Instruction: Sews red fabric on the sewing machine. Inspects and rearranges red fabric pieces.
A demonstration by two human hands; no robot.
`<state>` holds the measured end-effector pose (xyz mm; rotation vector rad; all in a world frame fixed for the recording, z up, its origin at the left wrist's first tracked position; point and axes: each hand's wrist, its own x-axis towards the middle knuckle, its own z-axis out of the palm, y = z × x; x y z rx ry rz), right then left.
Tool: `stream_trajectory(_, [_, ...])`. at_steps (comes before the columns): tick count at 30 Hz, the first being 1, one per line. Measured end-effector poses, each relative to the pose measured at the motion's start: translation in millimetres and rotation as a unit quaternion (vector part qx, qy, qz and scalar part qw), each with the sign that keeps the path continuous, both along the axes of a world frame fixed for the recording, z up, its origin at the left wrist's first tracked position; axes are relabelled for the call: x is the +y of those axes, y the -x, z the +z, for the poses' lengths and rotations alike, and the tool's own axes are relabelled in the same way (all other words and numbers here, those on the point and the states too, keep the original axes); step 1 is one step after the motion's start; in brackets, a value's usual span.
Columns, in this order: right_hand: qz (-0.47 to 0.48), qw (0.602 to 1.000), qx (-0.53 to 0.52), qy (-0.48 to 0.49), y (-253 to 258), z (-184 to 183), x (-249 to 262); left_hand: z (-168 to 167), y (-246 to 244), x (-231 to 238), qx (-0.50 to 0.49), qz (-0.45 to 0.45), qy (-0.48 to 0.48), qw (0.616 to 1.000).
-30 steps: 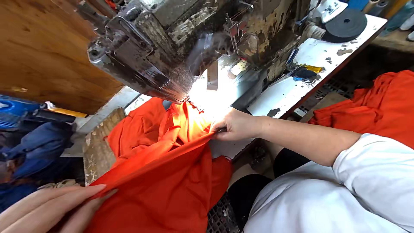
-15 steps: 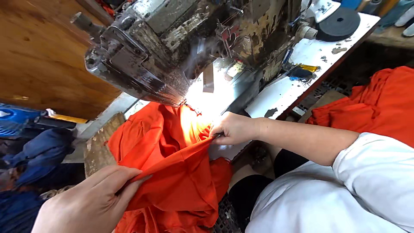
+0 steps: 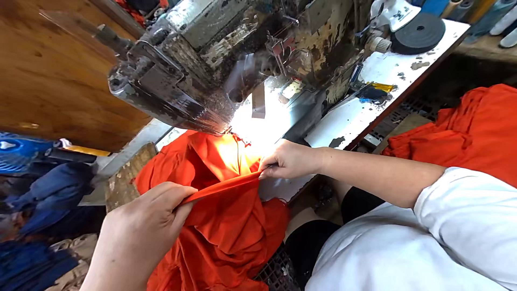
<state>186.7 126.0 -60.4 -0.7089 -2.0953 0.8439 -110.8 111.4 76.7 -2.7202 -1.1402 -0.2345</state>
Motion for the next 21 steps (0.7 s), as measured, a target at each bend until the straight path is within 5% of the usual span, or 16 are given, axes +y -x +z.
stream_trajectory(10, [-0.011,1.000,0.007,-0.016,2.7,-0.3,3.7,0.1,-11.0,14.3,0.066,0.002,-0.034,0.997])
stream_trajectory(17, [0.000,1.000,0.018,-0.008,0.0,-1.7,1.2,-13.4,-16.8,11.4,-0.099,-0.031,0.121,0.987])
stream_trajectory(21, [-0.002,1.000,0.015,-0.018,-0.4,-2.1,1.3,-15.6,-24.4,11.9,0.005,-0.053,0.031,0.998])
